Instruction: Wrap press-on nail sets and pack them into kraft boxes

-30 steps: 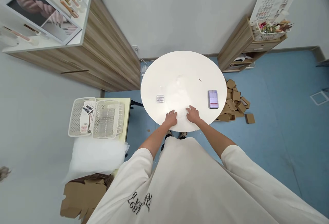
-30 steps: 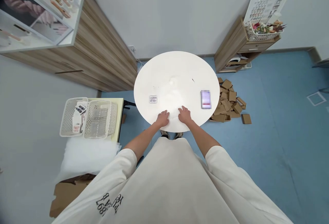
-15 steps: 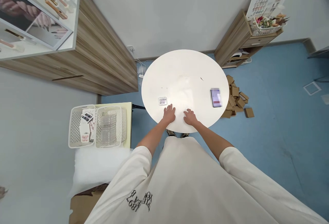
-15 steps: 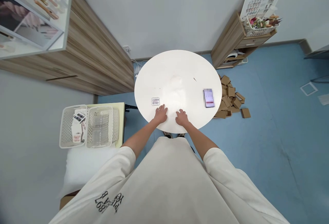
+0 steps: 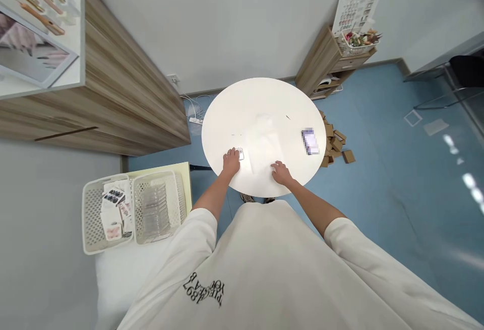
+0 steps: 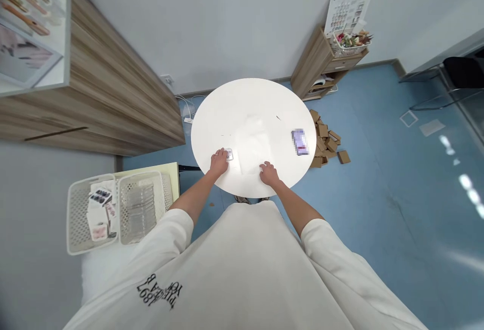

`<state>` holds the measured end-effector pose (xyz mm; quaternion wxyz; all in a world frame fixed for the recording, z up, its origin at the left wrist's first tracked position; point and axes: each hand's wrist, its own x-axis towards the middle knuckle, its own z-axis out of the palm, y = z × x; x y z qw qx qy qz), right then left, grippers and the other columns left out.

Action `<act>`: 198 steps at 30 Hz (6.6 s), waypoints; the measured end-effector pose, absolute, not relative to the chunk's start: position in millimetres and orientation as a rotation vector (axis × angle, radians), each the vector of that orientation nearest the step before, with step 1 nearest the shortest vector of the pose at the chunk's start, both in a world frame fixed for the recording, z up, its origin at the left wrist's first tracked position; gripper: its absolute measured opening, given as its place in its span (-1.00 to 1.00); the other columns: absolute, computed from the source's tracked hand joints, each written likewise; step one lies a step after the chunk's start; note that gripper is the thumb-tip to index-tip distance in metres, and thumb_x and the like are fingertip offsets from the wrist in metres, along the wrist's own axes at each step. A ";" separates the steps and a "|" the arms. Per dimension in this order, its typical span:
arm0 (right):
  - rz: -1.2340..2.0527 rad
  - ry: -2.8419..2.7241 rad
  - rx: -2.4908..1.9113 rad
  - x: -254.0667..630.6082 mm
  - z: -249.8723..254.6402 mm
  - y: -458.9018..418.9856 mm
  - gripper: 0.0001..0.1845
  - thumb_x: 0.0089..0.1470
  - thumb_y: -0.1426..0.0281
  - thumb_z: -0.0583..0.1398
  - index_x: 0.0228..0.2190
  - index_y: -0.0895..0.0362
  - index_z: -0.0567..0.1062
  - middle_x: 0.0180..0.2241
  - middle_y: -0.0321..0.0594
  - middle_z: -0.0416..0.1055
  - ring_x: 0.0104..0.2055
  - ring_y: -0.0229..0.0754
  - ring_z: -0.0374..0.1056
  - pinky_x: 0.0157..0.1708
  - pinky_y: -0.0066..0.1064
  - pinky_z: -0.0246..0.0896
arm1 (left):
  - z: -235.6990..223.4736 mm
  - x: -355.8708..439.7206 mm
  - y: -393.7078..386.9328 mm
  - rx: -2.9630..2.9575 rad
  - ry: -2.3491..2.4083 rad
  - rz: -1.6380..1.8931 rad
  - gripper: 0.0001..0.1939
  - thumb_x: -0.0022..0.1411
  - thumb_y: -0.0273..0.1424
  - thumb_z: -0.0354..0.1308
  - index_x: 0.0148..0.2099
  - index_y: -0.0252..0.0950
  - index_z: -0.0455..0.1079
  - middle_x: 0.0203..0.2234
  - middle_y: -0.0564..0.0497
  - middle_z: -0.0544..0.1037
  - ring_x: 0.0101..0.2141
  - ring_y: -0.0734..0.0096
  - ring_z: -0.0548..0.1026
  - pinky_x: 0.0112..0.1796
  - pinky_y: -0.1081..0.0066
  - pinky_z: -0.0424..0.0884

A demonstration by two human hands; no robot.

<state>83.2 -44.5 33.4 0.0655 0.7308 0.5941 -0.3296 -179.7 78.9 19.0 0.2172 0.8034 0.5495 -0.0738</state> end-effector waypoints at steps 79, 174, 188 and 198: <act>-0.907 1.952 2.080 154.4 5.7 65.0 -0.73 0.31 0.35 0.05 -0.14 0.13 0.53 -0.12 0.01 0.48 -0.04 0.04 0.37 -0.11 -0.26 0.18 | 18.4 -44.2 43.0 2.494 0.973 -0.164 -0.52 0.29 -0.61 -0.10 0.21 -0.25 0.27 0.18 -0.20 0.37 0.19 0.09 0.30 0.17 0.13 0.16; -1.325 1.206 2.822 120.8 -5.3 48.2 -0.69 0.04 0.39 0.19 -0.13 0.07 0.34 -0.30 -0.18 0.43 -0.23 -0.08 0.39 -0.21 -0.30 0.25 | 7.6 -58.4 23.6 2.349 1.179 -0.414 -0.24 0.22 -0.52 0.02 0.45 -0.24 -0.01 0.43 -0.19 0.00 0.39 0.01 -0.02 0.30 -0.10 -0.13; -1.258 1.949 2.234 85.7 3.9 37.4 -0.47 0.13 0.50 0.09 0.15 0.19 0.33 -0.04 -0.04 0.41 -0.08 -0.11 0.38 -0.07 -0.36 0.28 | 12.1 -83.3 24.4 2.055 1.417 0.057 -0.44 0.26 -0.59 -0.06 0.29 -0.24 0.25 0.36 -0.15 0.18 0.36 0.11 0.09 0.30 0.03 -0.01; -0.965 1.918 1.815 66.5 26.7 33.9 -0.10 0.06 0.41 0.17 0.38 0.21 0.00 0.24 0.13 0.09 0.11 0.12 0.30 0.02 -0.19 0.27 | 5.9 -88.6 54.1 0.856 1.956 0.203 -0.36 0.24 -0.23 0.17 0.28 -0.27 0.08 0.14 -0.25 0.41 0.14 0.01 0.39 0.05 0.16 0.32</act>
